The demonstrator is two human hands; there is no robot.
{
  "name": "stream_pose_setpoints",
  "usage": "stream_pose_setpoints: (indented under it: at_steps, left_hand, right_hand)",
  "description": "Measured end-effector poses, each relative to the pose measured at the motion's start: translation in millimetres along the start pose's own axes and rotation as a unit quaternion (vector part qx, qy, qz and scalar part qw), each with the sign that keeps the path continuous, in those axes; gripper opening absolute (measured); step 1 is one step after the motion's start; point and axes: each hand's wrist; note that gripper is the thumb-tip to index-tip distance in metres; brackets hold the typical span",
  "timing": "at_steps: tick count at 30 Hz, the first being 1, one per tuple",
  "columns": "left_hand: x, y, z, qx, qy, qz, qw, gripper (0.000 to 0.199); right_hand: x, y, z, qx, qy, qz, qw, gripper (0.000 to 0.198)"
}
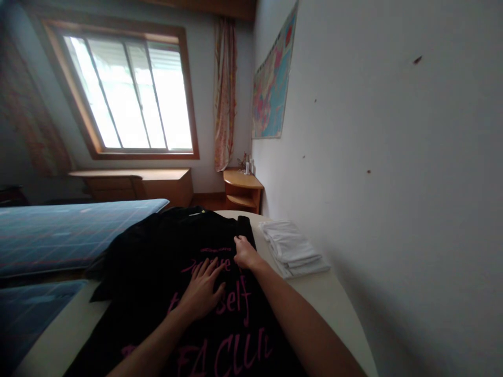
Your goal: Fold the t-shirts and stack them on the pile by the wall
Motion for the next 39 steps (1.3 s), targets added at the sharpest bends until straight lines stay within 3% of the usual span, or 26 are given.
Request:
stream_pose_setpoints:
  at_steps: [5, 10, 15, 22, 27, 33, 36, 39]
  left_hand:
    - [1, 1, 2, -0.003, -0.001, 0.002, 1.000, 0.058]
    - [0, 1, 0, -0.004, -0.006, -0.005, 1.000, 0.058]
    - [-2, 3, -2, -0.008, -0.011, -0.016, 1.000, 0.057]
    - [-17, 40, -13, -0.028, -0.061, -0.042, 0.997, 0.047]
    - [-29, 78, -13, -0.012, -0.107, -0.056, 0.993, 0.043]
    - [-33, 100, -2, -0.003, -0.145, -0.091, 0.985, 0.039]
    - [-33, 107, -4, -0.015, -0.150, -0.090, 0.985, 0.041]
    - [-27, 112, -7, -0.040, -0.143, -0.084, 0.985, 0.046]
  right_hand:
    - [9, -23, 7, 0.024, 0.004, -0.004, 1.000, 0.072]
    - [4, -59, -20, 0.027, -0.035, 0.071, 0.997, 0.051]
    - [-12, -100, -37, 0.065, -0.061, 0.073, 0.993, 0.035]
    - [-27, -149, -45, 0.108, -0.049, 0.074, 0.990, 0.037]
    - [-18, -174, -56, 0.126, 0.015, 0.060, 0.990, 0.050]
    - [-14, -200, -65, 0.165, 0.055, 0.074, 0.982, 0.060]
    - [-6, -206, -75, 0.136, 0.150, 0.045, 0.978, 0.055]
    - [13, -208, -83, 0.124, 0.261, 0.019, 0.957, 0.060]
Point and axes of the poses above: each hand's wrist, its own y-axis towards the middle knuckle, its own z-axis out of the palm, x = y × z, and after that the axes turned 1 degree about z, right-handed
